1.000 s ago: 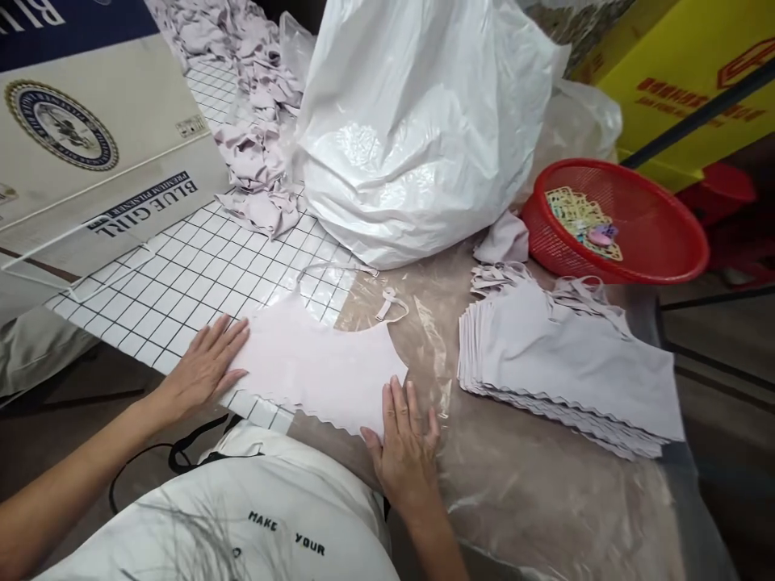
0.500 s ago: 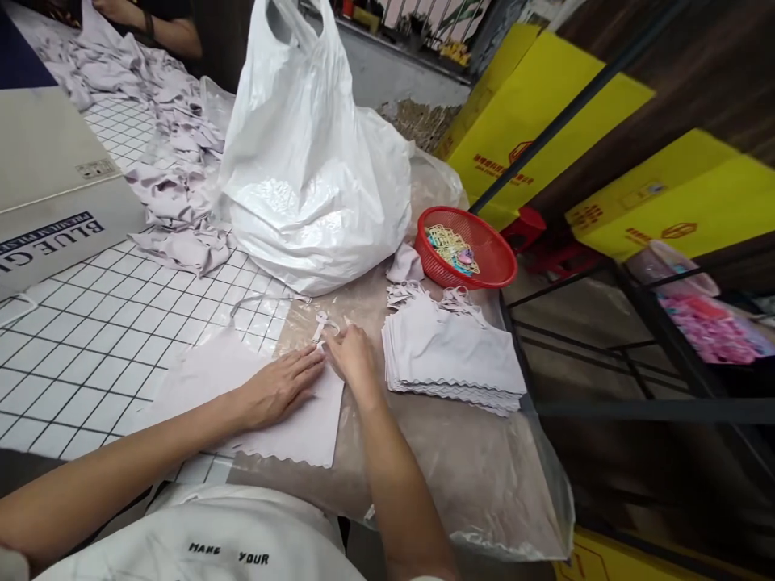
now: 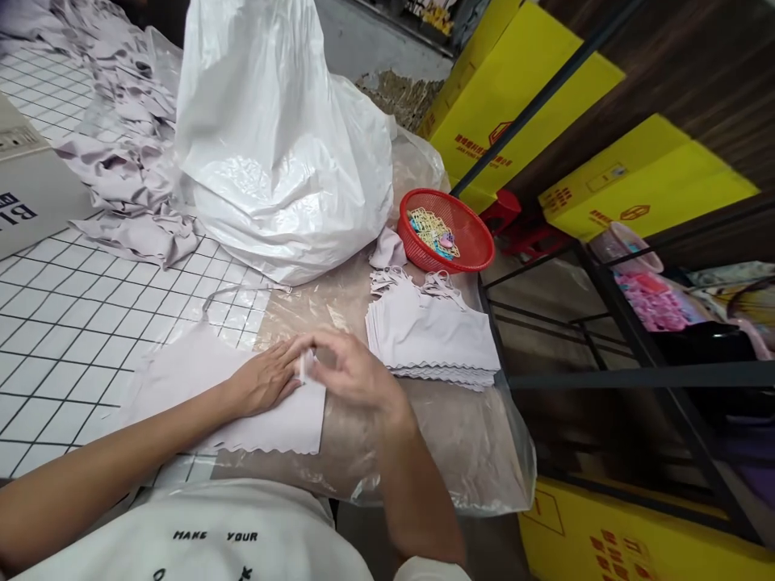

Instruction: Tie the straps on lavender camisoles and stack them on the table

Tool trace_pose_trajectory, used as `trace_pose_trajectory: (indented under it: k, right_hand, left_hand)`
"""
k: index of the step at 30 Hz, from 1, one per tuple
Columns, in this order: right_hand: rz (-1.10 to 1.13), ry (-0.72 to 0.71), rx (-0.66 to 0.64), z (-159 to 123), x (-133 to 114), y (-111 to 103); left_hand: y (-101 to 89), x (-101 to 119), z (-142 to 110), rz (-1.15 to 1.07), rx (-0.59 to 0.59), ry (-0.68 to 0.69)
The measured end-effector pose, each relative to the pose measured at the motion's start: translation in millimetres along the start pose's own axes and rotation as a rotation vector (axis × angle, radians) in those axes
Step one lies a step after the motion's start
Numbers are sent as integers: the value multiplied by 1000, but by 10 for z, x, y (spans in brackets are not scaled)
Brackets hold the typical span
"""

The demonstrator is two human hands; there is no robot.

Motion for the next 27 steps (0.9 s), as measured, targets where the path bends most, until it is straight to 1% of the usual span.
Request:
trace_pose_trajectory:
  k: [2, 3, 4, 5, 6, 9, 10, 11, 13, 15, 18, 22, 27]
  right_hand:
    - [-148, -105, -231, -284, -169, 128]
    - [-198, -135, -311, -409, -195, 187]
    - [-226, -138, -349, -504, -181, 227]
    - [-235, -108, -337, -557, -129, 242]
    - [-230, -42, -273, -569, -42, 226]
    - [-190, 269, 97, -443, 349, 77]
    - [-178, 363, 201, -375, 487, 46]
    - [-175, 436, 260, -295, 614, 45]
    - [-175, 528, 282, -118, 829, 111]
    - [-180, 583, 278, 26, 988, 196]
    - [-188, 616, 322, 129, 1107, 268]
    - [-196, 620, 412, 131, 1111, 282]
    - [-133, 593, 451, 80, 979, 359]
  left_hand:
    - [6, -8, -7, -3, -24, -2]
    - [8, -10, -10, 2, -34, 2]
    - [9, -11, -12, 10, -39, 7]
    - [7, -11, -13, 20, -41, 10]
    - [2, -10, -12, 29, -41, 10]
    - [-25, -4, -6, 51, -46, 4]
    - [-37, -1, -3, 58, -50, 3]
    - [-50, 2, 0, 64, -55, 3]
    - [-72, 7, 5, 74, -63, 6]
    - [-85, 9, 8, 77, -69, 8]
    - [-91, 7, 7, 72, -58, 9]
    - [-76, -2, 4, 63, -42, 11]
    - [-69, -9, 11, 46, -50, 3]
Point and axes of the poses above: each hand's wrist, its own z-axis towards the middle knuckle, its own y-axis out of the palm, x = y × z, the point moved 5 cm from there along z, towards the middle knuckle, and after that the axes turned 2 degrees about x, right-handed, at the moved point
